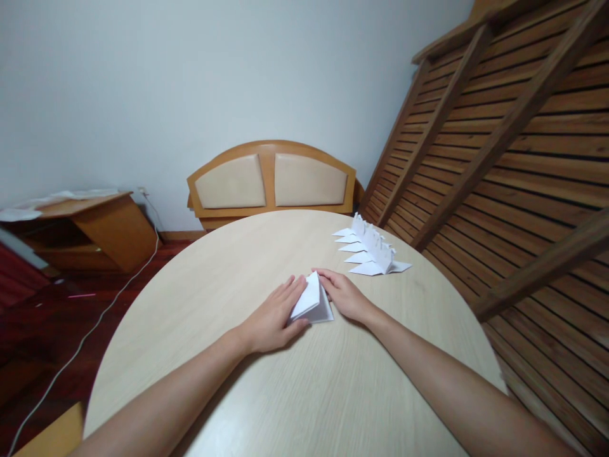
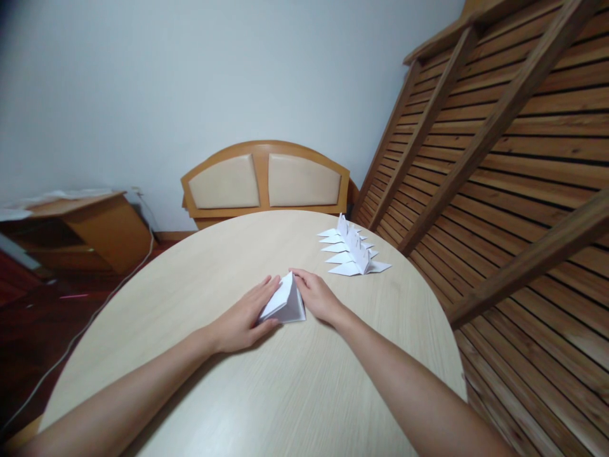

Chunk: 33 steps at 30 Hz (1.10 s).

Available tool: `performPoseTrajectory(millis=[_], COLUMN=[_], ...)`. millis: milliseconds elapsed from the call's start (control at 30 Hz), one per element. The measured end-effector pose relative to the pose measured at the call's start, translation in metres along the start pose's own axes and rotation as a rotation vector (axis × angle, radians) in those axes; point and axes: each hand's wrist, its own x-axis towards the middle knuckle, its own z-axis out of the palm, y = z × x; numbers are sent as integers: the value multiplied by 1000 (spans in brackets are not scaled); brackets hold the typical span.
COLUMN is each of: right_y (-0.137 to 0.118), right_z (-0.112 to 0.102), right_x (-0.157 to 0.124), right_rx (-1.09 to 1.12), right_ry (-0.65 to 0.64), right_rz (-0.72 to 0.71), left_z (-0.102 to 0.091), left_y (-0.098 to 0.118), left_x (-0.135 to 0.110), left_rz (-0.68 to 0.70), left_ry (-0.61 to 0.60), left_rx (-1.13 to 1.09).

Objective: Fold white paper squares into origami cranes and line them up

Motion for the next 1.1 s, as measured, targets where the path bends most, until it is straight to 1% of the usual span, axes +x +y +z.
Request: performPoseTrajectory(millis=[67,100,200,233,267,333,400,467,500,567,700,833,900,1000,1100], right_y=[-1,-3,-15,-19,-23,-29,-29,-25,-22,-15,-6,-7,-10,-17,-23], right_z=[-2,-3,-6,-6,-6,-5,-4,-3,-4,-6,-12,-16,-16,-16,-16], right_x=[-1,-1,-5,-6,-8,-12,-15,-16,-17,-16,-14,-13,-13,-12,-13], right_rx=[-49,-95,-282,-325,-356,-412,-475,-539,-568,-615,-676,-697,-709,-678,-610], right_ry=[24,42,68,45,4,-117,-247,-345,-374,-400,-379,-338,-305,-257,-286], right_rz=[-5,-19,-100,-136,-175,-253,-291,-274,-255,-216,-171,-164,-198,-311,-408], left_z=[0,0,1,2,3,4,4,2,0,-6,-13,-12,-12,-14,-17], left_y=[2,3,5,4,4,3,3,3,2,0,-8,-14,-13,-12,-13], left_x=[-1,-1,-1,-1,-1,0,0,-1,-1,-2,-5,-5,-4,-3,-2], left_rz=[-28,-36,-34,-39,-47,-68,-92,-111,-108,-59,102,153,162,178,166], left_ry=[-98,-128,-154,-150,-145,-136,-126,-117,-109,-95,-83,-65,-52,-27,1], left_rx=[44,66,133,153,172,208,235,238,228,199,131,112,124,122,104])
